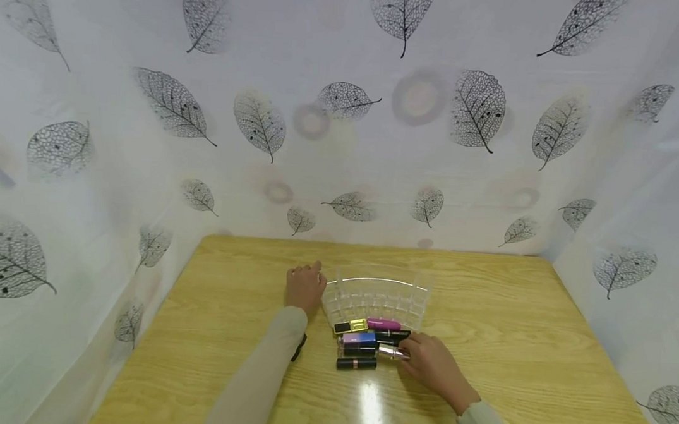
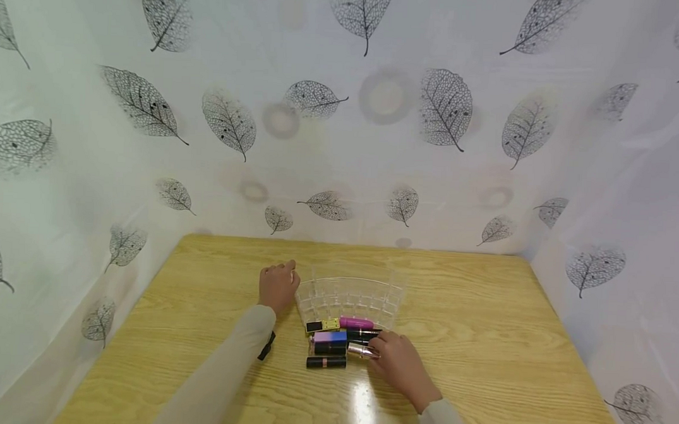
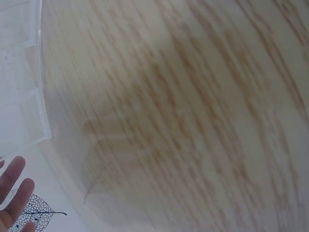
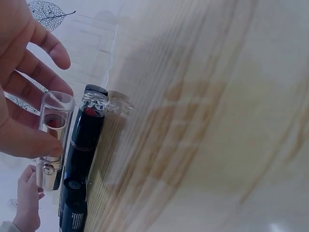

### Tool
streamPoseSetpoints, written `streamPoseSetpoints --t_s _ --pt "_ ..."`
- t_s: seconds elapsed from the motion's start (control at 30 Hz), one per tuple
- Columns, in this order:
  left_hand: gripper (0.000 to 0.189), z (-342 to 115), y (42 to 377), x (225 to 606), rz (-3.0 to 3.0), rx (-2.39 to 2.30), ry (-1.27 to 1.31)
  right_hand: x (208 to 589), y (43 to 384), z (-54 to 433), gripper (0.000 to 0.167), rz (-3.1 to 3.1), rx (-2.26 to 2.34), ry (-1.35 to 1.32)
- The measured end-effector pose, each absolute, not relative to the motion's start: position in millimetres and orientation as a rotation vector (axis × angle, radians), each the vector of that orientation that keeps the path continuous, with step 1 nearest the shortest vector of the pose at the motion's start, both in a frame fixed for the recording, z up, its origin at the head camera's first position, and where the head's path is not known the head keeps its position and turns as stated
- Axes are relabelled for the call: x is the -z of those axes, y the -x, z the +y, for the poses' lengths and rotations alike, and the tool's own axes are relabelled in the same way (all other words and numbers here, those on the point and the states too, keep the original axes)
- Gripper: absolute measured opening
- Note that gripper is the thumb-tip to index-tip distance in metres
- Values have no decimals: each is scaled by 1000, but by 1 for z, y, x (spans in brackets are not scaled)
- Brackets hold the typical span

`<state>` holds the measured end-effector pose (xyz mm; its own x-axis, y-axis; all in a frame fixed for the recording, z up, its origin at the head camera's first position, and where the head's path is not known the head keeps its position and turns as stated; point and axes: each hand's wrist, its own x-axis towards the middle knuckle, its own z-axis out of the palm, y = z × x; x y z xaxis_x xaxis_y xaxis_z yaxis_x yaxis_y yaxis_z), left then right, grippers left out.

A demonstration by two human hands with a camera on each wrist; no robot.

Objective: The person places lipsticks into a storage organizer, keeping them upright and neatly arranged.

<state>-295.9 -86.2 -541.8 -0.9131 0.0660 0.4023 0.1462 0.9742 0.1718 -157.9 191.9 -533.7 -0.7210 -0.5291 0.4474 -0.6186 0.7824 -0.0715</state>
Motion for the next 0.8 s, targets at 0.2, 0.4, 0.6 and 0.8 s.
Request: streamPoseSetpoints --t_s 0.2,0.4,0.6,0.8 --pt "19 -87 297 542 -2724 272 158 523 156 193 23 -2588 -394 -892" --pt "21 -86 298 543 -2724 261 159 504 157 194 22 -2582 -507 -902" --pt "21 -86 297 542 -2707 260 156 478 158 193 23 -2566 -563 -912" --pt "19 -85 295 539 -2700 247 145 451 160 193 28 -2468 -623 -962"
